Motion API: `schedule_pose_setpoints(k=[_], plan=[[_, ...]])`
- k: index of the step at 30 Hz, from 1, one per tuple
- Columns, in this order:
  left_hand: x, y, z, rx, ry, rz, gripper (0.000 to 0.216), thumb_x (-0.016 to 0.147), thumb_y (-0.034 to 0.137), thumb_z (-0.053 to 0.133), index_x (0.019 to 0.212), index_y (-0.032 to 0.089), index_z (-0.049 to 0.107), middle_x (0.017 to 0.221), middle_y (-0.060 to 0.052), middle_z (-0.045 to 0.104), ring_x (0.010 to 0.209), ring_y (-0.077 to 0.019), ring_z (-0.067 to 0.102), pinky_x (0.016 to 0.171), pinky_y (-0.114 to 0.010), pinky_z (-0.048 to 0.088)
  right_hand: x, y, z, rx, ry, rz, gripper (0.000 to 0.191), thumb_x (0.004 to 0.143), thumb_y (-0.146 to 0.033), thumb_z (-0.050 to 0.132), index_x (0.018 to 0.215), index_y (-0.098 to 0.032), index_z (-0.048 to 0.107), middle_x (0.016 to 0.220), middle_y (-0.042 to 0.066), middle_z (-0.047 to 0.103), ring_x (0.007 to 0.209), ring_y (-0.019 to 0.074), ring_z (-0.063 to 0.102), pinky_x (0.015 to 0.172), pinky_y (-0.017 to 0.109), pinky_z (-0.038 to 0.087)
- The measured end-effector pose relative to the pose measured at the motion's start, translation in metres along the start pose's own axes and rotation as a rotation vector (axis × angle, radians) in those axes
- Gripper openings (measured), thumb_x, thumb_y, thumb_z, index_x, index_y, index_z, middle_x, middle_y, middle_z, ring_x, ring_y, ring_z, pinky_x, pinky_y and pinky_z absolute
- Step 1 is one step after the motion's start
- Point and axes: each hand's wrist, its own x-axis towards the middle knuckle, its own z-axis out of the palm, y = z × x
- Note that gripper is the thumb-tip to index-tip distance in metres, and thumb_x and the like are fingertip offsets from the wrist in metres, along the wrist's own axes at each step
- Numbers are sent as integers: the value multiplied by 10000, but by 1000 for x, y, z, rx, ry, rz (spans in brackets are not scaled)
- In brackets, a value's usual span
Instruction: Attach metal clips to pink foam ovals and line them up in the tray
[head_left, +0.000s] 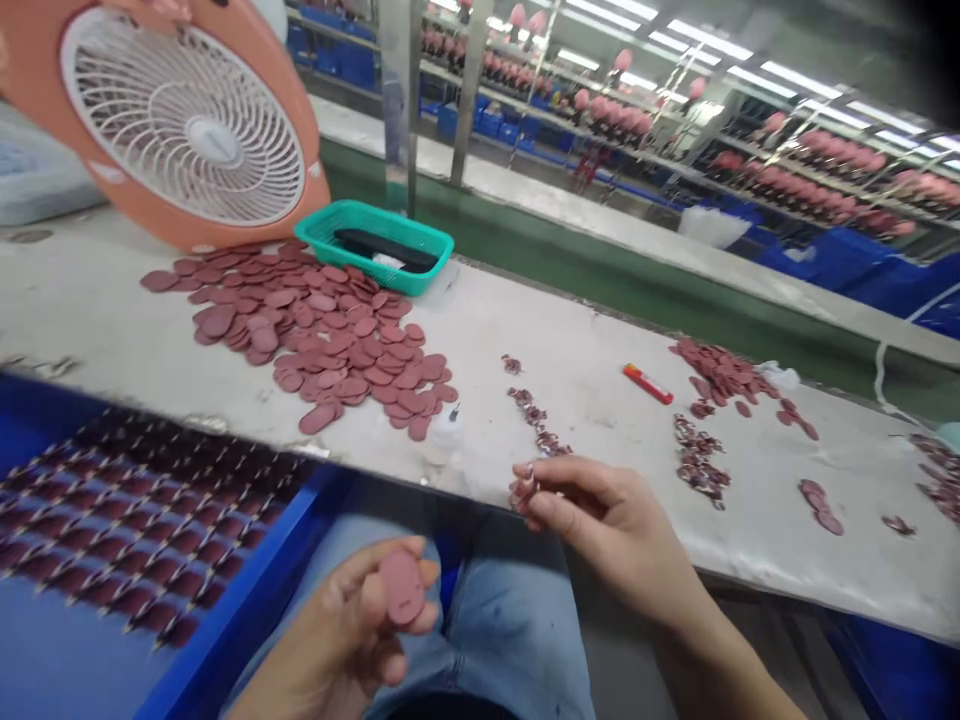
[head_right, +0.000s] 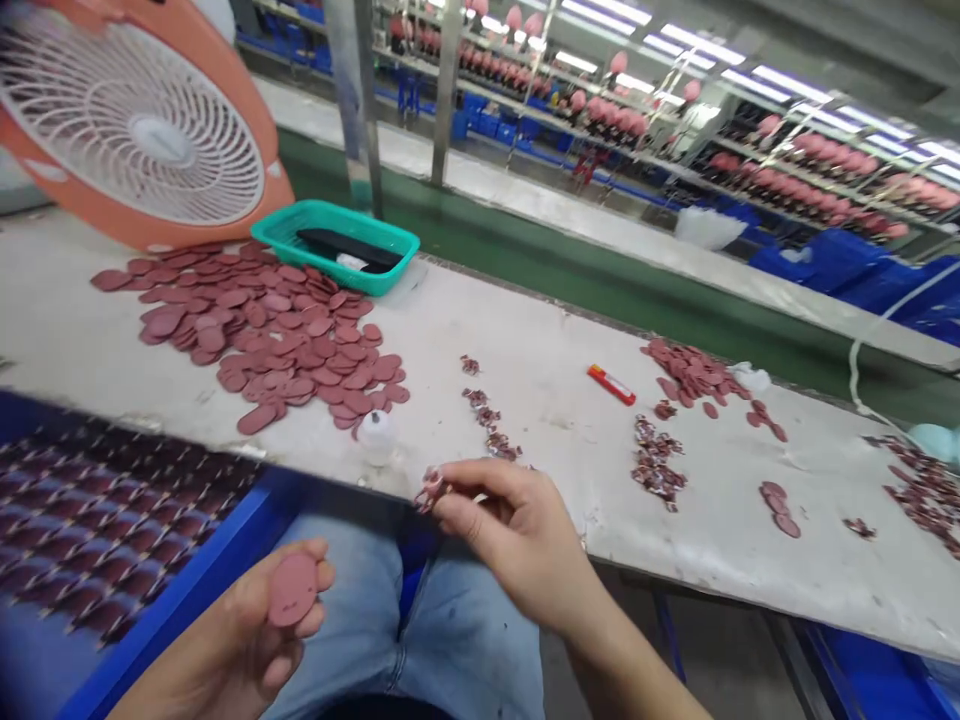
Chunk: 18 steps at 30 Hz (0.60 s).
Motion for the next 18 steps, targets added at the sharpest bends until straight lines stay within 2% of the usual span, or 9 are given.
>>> schedule_pose_setpoints(k=[2, 6, 13, 18], plan=[[-6, 2, 5, 34, -46, -25, 471, 483, 457, 952, 848, 199, 803, 766, -24, 752, 625, -123, 672, 454, -144, 476, -11, -16, 22, 118, -34, -66, 122, 891, -288, 701, 996, -248, 747, 892, 18, 785, 756, 143, 745, 675, 238, 607], [-10, 2, -2, 60, -158, -38, 477, 511, 501, 935, 838, 176, 812, 690, -5, 672, 633, -111, 606, 484, -147, 487, -17, -31, 43, 98, -59, -230, 181, 846, -166, 750, 1001, -257, 762, 820, -1, 769, 724, 112, 702, 677, 209, 560], [-6, -3, -15, 29, -298, -26, 331, 631, 460, 894, 806, 189, 819, 661, -9, 661, 621, -105, 597, 497, -138, 505, -14, -36, 47, 33, -170, -297, 156, 866, -140, 735, 1010, -200, 749, 800, -6, 757, 722, 87, 672, 692, 181, 532], [-4, -4, -17, 31, -312, -32, 294, 646, 445, 889, 782, 195, 817, 671, -15, 679, 596, -97, 584, 482, -133, 496, -14, -39, 46, -27, -212, -306, 152, 878, -151, 727, 1017, -209, 740, 784, -12, 740, 705, 85, 659, 670, 183, 525]])
